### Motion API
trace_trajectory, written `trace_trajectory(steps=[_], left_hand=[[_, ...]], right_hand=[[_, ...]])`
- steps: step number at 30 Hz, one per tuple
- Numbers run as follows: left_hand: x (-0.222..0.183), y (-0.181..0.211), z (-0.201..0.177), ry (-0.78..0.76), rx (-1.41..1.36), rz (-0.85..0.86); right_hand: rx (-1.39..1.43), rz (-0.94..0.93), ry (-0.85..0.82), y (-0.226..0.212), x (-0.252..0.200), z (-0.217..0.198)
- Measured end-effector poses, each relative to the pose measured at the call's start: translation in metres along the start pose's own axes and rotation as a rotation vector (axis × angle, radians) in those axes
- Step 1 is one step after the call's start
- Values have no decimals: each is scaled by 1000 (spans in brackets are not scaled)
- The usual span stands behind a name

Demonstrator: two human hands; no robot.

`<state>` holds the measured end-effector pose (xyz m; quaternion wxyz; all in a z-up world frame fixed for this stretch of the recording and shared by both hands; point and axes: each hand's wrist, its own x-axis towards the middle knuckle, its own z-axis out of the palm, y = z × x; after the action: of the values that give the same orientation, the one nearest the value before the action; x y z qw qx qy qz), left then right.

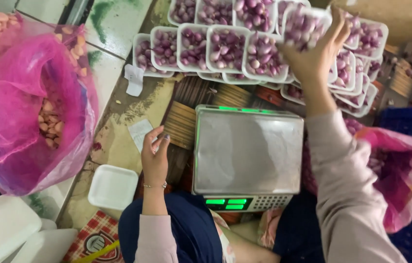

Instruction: The person weighs small purple onions on a digital scale and places them into white plastic trays, then stacks the trays on the floor.

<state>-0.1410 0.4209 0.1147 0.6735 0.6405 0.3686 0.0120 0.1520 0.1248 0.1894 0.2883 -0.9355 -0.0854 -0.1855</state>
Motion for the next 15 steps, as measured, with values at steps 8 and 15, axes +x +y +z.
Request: trace_trajectory(steps=[8, 15], left_hand=[[17, -8, 9, 14, -19, 5], [13, -6, 10, -53, -7, -28]], right_hand=[[-112, 170, -153, 39, 99, 99], [-196, 375, -356, 45, 97, 99]])
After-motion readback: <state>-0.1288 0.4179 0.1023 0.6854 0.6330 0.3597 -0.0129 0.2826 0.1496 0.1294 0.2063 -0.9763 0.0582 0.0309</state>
